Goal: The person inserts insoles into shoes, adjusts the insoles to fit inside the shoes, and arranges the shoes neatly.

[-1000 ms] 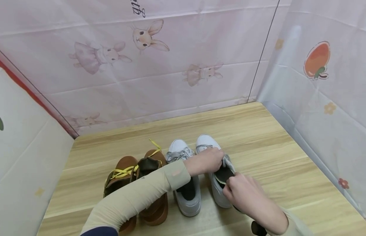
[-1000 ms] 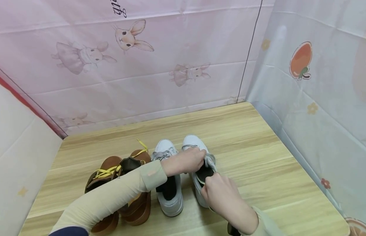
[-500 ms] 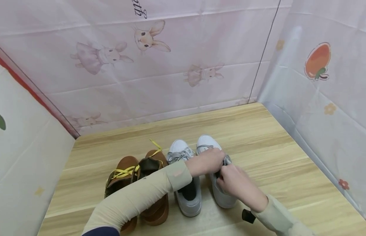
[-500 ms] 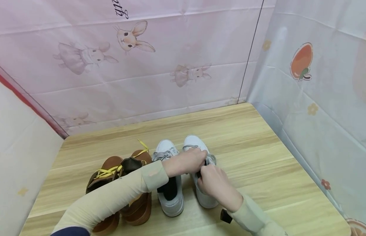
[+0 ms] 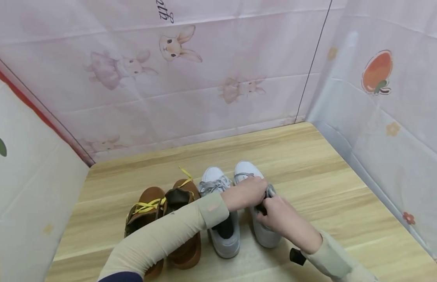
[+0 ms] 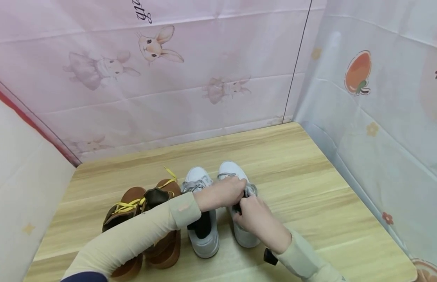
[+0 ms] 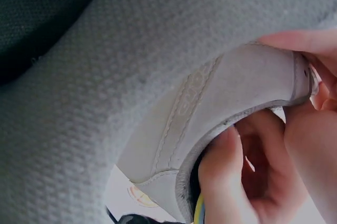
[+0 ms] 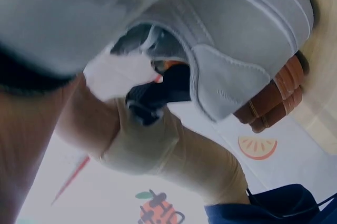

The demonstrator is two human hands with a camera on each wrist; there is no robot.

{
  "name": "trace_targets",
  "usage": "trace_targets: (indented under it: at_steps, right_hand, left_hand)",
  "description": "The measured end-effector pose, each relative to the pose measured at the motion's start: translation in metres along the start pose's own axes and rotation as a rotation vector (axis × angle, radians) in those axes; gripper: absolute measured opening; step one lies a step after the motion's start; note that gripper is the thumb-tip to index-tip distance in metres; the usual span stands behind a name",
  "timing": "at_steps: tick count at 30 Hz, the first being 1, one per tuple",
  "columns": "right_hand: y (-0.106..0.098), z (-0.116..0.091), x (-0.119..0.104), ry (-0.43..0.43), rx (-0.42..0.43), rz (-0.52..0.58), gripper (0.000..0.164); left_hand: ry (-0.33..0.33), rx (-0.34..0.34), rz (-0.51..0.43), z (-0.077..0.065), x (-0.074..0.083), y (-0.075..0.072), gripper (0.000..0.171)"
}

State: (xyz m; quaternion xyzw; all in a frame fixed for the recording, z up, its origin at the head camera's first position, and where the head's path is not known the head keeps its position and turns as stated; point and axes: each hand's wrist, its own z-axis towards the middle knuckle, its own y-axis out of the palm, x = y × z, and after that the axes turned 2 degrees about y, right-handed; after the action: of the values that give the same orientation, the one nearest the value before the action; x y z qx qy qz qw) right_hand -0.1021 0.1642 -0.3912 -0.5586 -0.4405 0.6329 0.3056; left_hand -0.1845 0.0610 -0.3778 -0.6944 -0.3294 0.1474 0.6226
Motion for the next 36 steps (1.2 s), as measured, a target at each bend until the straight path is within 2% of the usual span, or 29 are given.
trace_targets:
  at_steps: [6,12,15,22,30,36]
  right_hand:
    - [-0.011,-0.017,-0.009,-0.052,0.048,-0.077,0.020]
    - [-0.027,-0.036,-0.014,0.044,0.023,-0.140,0.025]
    - [-0.033,-0.040,-0.014,0.052,0.012,-0.145,0.030]
    - [-0.031,-0.041,-0.012,-0.004,-0.014,-0.185,0.043]
    - [-0.023,-0.034,-0.008,-0.076,0.001,-0.170,0.045]
    - [-0.017,-0.021,0.001,-0.044,-0.069,-0.097,0.045]
  left_hand:
    - [-0.007,0.009,0.048,-0.001,0.001,0.001,0.015]
    - [0.003,0.023,0.053,-0.001,0.000,0.001,0.014]
    - [-0.005,0.014,0.057,-0.002,-0.001,0.000,0.013]
    - [-0.010,0.002,0.059,0.000,0.000,0.001,0.016]
    - [-0.002,0.018,0.067,-0.002,0.000,-0.001,0.014]
    - [-0.002,0.011,0.073,-0.001,0.001,0.001,0.015]
